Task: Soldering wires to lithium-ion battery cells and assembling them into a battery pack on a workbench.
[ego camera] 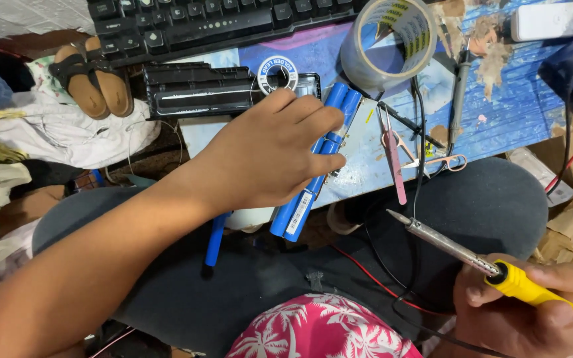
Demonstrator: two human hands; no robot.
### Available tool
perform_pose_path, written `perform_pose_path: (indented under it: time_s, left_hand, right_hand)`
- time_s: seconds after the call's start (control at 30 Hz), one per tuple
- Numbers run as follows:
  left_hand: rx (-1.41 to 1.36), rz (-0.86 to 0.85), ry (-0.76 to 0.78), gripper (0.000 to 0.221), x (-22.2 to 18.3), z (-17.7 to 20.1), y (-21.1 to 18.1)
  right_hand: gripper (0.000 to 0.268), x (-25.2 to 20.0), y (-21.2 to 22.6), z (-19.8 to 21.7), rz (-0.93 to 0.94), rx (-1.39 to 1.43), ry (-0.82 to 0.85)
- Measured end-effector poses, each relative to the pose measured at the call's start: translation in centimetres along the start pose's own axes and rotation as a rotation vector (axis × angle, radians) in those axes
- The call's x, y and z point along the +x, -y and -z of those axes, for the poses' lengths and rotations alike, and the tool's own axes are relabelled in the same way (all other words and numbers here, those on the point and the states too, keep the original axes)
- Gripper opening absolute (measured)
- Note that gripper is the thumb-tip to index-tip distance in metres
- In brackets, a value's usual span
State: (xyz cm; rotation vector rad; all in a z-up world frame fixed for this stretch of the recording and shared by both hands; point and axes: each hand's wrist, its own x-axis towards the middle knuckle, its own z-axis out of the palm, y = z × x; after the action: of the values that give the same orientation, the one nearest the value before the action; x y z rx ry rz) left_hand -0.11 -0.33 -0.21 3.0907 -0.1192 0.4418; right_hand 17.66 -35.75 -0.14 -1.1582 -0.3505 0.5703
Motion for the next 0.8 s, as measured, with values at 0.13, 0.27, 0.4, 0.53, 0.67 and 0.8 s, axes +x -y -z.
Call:
perform_pose_path:
  time_s: [0.13, 0.27, 0.4, 0.53, 0.67, 0.8]
  left_hand:
    - [-0.038, 0.008, -0.004, 0.021, -0.2, -0.1, -0.1]
    - [-0.045, 0.013, -0.002, 0.018, -0.3, 0.1, -0.3]
    - [0.018, 0.000, -0.001, 0.028, -0.4, 0.7, -0.5]
    - [0.036, -0.011, -0.074, 0.046, -0.8, 1.7, -0.1]
    - [0.073, -0.007, -0.250, 0.020, -1.3, 4.3, 0.3]
    - [0.138, 0.058, -0.254, 0.022, -2.2, 7.3, 0.3]
  right_hand:
    - [0.032, 0.0, 0.2, 0.2, -0.003, 0.007, 0.034]
    - [0.032, 0.1, -0.1, 0.9, 0.016, 0.014, 0.071]
    - [0.032, -0.1, -0.3, 1.4, -0.026, 0.083, 0.063]
    - [0.030, 0.3, -0.6, 1.9, -0.003, 0.082, 0.086]
    - [0.034, 0.7, -0.9, 2.8, 0.010, 0.016, 0.040]
    - [0.034, 1.0, -0.1, 5.6, -0.021, -0.016, 0.177]
